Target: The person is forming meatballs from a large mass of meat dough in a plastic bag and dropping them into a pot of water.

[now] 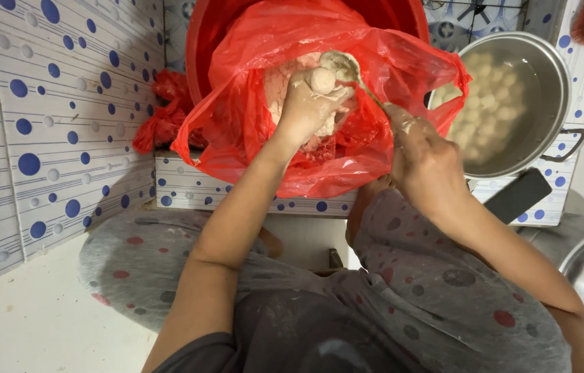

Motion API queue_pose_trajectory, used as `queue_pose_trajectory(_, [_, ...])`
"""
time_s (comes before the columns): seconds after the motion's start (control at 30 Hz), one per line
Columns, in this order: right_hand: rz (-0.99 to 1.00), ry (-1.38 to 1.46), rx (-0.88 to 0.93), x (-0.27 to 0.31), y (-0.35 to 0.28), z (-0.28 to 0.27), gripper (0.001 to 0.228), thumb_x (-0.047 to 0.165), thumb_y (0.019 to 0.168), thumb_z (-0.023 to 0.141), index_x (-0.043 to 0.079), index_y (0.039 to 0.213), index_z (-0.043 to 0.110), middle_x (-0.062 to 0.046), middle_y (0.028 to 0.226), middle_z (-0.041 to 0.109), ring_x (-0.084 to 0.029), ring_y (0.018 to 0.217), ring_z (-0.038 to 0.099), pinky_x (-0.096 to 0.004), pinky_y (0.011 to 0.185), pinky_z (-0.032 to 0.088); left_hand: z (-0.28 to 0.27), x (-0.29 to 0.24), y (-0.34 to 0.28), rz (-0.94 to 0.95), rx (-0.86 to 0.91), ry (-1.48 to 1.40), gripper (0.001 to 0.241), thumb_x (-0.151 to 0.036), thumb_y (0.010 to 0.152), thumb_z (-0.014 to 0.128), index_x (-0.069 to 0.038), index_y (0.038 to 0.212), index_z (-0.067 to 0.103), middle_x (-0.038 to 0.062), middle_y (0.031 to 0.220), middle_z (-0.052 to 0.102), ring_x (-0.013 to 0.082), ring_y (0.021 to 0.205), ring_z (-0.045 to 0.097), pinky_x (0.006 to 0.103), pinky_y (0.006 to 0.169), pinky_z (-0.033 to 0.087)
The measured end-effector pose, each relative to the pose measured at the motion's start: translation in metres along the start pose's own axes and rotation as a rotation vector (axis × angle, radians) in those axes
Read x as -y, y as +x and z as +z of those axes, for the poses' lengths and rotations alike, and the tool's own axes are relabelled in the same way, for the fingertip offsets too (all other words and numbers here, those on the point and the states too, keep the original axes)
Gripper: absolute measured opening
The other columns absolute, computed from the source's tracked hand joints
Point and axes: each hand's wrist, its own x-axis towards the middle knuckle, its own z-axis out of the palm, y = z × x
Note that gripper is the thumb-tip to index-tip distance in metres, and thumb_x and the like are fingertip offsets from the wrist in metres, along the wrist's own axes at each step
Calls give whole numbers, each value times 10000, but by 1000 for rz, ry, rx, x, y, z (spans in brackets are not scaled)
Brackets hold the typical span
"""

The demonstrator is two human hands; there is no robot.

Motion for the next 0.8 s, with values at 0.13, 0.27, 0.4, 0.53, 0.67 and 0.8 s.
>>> queue_pose_trajectory(0.13, [216, 410, -19, 8, 8, 3, 259, -91, 999, 596, -25, 1191, 758, -203, 938, 759, -427, 869, 731, -436, 705, 580, -2, 32, 3, -125, -65, 232, 158, -170, 721, 860, -103, 834, 774, 83, 675, 747, 213, 653, 777, 368, 571, 642])
queue_pose_trajectory(0.27, [752, 952, 133, -11, -1, 13, 197, 31, 1028, 594, -6, 1181, 714, -84, 665, 596, -144, 561, 572, -300, 471, 455, -5, 26, -3, -141, 61, 800, 139, -245, 814, 723, -179, 918, 787, 51, 741, 748, 326, 842, 768, 496, 719, 640])
queue_pose_trajectory(0.4, [1000, 1420, 88, -12, -7, -28, 256, -22, 977, 593, -108, 1212, 647, -43, 634, 470, -50, 466, 462, -198, 312, 363, -5, 10, 1, -130, 100, 938, 239, -114, 769, 715, -238, 956, 797, 44, 782, 759, 335, 851, 767, 480, 718, 642])
queue_pose_trajectory(0.53, [1037, 1308, -84, -69, -54, -46, 381, 3, 926, 596, -59, 1301, 620, -22, 592, 437, -43, 429, 432, -225, 309, 354, -22, 57, 17, -21, 76, 909, 240, -109, 737, 734, -256, 919, 784, 36, 773, 724, 328, 824, 758, 470, 703, 643])
queue_pose_trajectory(0.67, [929, 968, -388, -131, -100, -28, 233, 26, 1130, 578, -66, 1334, 645, -61, 675, 463, -101, 490, 458, -272, 418, 396, -29, 54, 20, 97, 69, 762, 120, -87, 730, 700, -143, 832, 726, 113, 712, 686, 391, 766, 720, 499, 628, 570])
queue_pose_trajectory(0.8, [911, 213, -285, -218, -170, 47, 321, -25, 1068, 569, 45, 1329, 744, -152, 900, 714, -217, 721, 696, -361, 516, 490, -30, 61, 22, 89, 32, 660, 47, -127, 779, 714, -99, 755, 685, 162, 656, 636, 373, 650, 672, 482, 577, 523])
